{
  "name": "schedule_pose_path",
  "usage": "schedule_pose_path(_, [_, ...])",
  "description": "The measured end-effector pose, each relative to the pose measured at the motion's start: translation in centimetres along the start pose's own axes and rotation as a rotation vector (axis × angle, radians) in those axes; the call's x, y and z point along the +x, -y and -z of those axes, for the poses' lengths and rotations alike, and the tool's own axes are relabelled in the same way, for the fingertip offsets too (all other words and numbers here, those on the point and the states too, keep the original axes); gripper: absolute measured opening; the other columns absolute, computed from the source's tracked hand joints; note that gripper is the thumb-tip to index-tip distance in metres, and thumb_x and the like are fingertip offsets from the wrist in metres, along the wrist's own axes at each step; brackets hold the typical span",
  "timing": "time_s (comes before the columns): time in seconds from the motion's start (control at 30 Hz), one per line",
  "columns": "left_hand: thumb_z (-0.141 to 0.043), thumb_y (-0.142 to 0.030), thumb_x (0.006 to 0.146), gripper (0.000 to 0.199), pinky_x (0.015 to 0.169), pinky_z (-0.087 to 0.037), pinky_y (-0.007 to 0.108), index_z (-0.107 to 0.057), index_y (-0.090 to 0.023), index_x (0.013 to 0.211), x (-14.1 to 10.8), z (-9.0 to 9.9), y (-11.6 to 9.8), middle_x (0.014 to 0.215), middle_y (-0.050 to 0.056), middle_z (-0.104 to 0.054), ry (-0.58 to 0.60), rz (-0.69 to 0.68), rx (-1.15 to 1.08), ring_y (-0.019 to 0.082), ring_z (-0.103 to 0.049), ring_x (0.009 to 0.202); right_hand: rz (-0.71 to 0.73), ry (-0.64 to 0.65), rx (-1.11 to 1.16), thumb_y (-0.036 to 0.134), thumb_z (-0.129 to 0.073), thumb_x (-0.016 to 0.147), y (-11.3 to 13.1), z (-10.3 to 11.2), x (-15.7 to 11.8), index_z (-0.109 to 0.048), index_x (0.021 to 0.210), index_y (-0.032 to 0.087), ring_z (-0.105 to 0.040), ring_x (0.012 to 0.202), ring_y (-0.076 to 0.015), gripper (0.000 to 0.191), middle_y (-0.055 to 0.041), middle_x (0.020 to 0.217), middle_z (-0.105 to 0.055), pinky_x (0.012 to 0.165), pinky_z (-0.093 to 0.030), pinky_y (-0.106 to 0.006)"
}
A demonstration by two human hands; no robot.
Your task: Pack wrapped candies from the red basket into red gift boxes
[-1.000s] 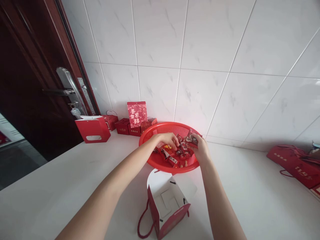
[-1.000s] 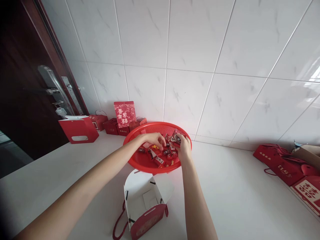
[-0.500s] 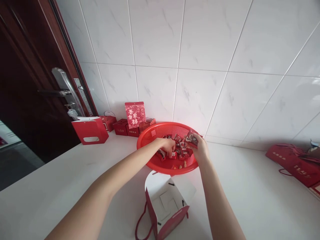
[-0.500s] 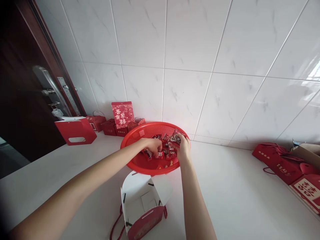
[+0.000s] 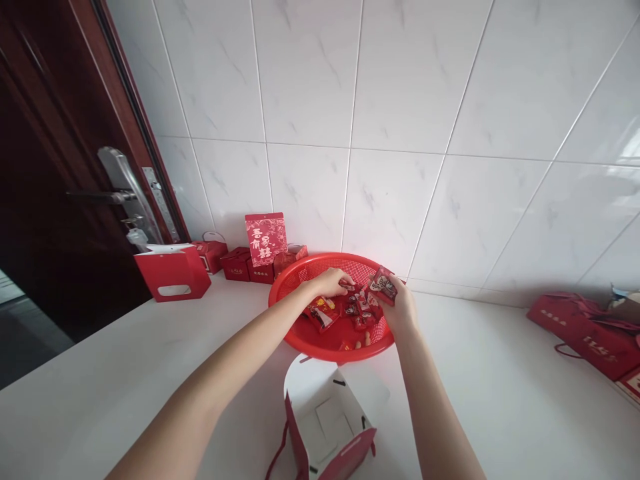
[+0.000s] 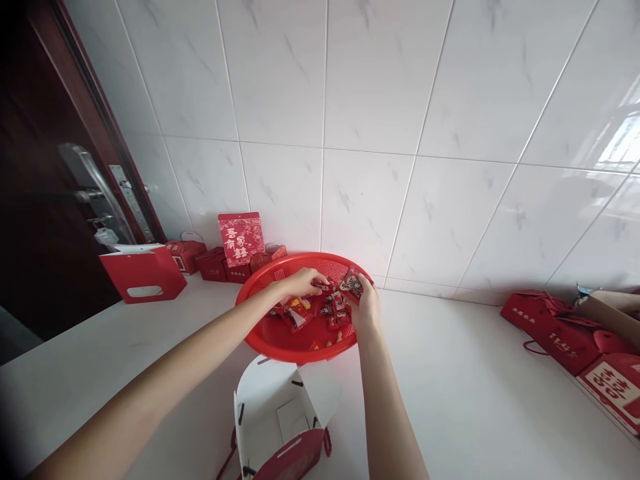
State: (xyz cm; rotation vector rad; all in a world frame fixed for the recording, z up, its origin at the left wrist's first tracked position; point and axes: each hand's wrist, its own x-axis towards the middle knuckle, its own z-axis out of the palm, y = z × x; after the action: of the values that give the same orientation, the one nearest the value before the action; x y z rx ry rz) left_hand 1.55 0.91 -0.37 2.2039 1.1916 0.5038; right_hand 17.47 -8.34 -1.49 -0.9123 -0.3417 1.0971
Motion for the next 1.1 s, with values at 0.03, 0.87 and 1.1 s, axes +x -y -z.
schedule_pose_path(0.03, [-0.066, -0.004, 0.067, 0.026, 0.08, -0.052, 0.023, -0.079, -0.022, 0.082, 0.1, 0.0, 0.0, 0.094, 0.0, -0.079, 0.015, -0.042, -0.014, 0.02, -0.071, 0.089, -0.008, 0.01, 0.003, 0.021, -0.065, 0.078, 0.1, 0.0, 0.0, -0.065, 0.074, 0.022, -0.073, 0.067, -0.0181, 0.004, 0.0, 0.07, -0.075, 0.06, -0.062, -0.027])
schedule_pose_path(0.87, [-0.079, -0.018, 0.074, 0.033, 0.093, -0.054, 0.033, -0.075, -0.013, 0.106, 1.0, -0.4, -0.6, 0.118, 0.011, -0.075, 0.002, -0.246, -0.47, 0.022, -0.069, 0.107, -0.06, 0.062, -0.066, 0.02, -0.069, 0.077, -0.1, 0.0, 0.2, -0.066, 0.071, 0.02, -0.064, 0.052, -0.0139, 0.006, 0.0007, 0.062, -0.069, 0.044, -0.054, -0.021])
schedule_pose_path(1.1, [-0.082, -0.016, 0.071, 0.048, 0.088, -0.055, 0.032, -0.071, -0.013, 0.118, 1.2, -1.1, -0.8, 0.124, 0.013, -0.071, 0.034, -0.274, -0.526, 0.022, -0.069, 0.106, -0.058, 0.083, -0.097, 0.02, -0.07, 0.078, 0.0, 0.1, -0.2, -0.067, 0.074, 0.019, -0.066, 0.056, -0.0147, 0.005, -0.0006, 0.067, -0.071, 0.048, -0.057, -0.023])
